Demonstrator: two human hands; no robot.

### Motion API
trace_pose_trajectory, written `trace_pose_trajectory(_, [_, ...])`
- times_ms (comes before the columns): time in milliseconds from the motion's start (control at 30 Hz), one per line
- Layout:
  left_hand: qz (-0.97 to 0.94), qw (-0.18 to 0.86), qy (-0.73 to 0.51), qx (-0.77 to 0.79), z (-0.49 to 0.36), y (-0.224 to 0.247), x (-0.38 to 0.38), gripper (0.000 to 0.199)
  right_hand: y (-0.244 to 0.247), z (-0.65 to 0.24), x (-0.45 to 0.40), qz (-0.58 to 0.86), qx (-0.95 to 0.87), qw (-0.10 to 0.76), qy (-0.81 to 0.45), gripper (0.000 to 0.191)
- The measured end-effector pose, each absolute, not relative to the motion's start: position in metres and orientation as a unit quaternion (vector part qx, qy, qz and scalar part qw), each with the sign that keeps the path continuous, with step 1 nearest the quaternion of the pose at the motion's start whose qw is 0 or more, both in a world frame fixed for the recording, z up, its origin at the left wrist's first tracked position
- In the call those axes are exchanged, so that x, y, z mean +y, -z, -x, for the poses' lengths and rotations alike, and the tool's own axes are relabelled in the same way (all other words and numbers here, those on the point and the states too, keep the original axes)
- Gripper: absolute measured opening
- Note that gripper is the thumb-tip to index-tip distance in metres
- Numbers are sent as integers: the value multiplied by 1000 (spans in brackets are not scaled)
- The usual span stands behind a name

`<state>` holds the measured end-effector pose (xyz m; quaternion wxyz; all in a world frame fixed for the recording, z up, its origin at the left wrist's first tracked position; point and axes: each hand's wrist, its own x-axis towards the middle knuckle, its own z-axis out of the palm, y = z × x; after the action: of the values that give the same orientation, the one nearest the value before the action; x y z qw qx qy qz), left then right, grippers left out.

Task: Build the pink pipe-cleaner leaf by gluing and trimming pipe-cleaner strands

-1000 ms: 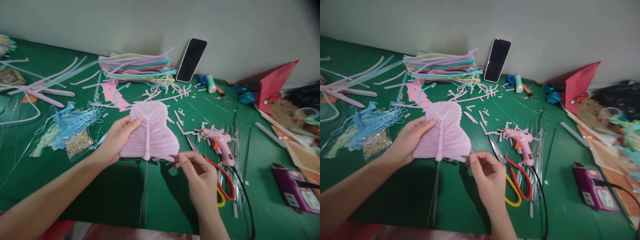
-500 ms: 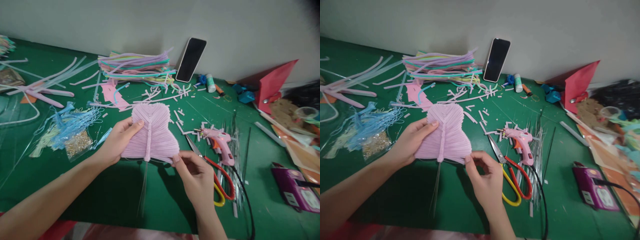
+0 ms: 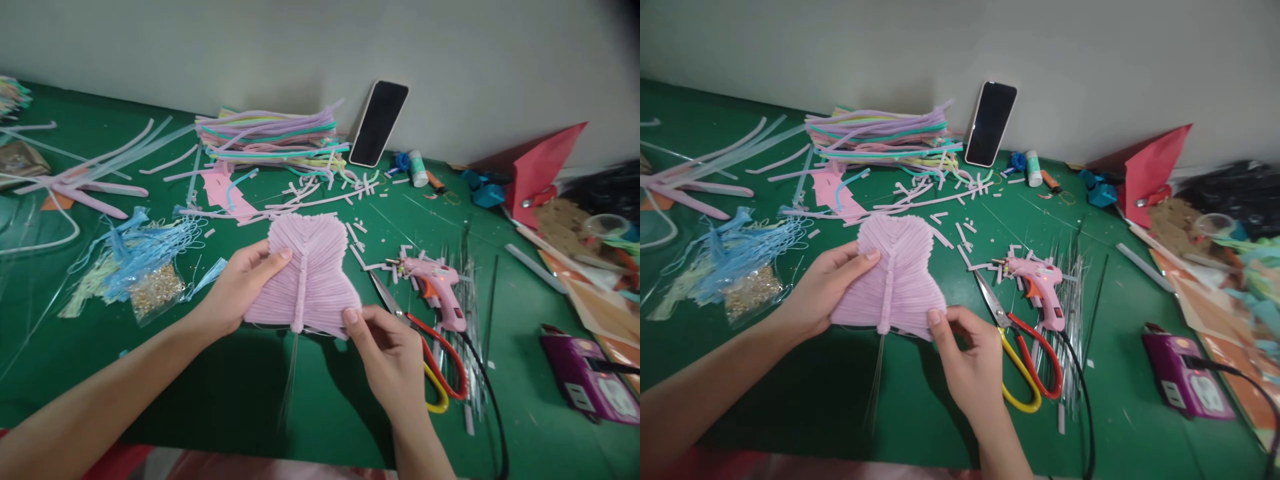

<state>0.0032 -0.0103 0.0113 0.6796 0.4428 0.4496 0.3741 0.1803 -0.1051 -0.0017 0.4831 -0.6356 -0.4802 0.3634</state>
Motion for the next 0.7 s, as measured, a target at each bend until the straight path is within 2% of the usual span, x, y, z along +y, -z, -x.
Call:
trace_pose_trajectory(233, [-456, 663, -366, 467, -2, -12, -11, 28, 5, -182, -103, 642, -438, 499, -384, 23])
trace_pose_trajectory(333, [-484, 653, -344, 471, -2, -11, -13, 26, 6, -182, -102, 668, -424, 497, -357, 31])
trace_pose_trajectory(467, [-507, 648, -321, 468, -3, -12, -15, 27, 7, -181, -101, 683, -432, 489, -328, 25])
trace_pose_trajectory(700, [-497, 653, -313, 477, -3, -11, -14, 25, 5, -190, -100, 708, -405, 523, -247, 29])
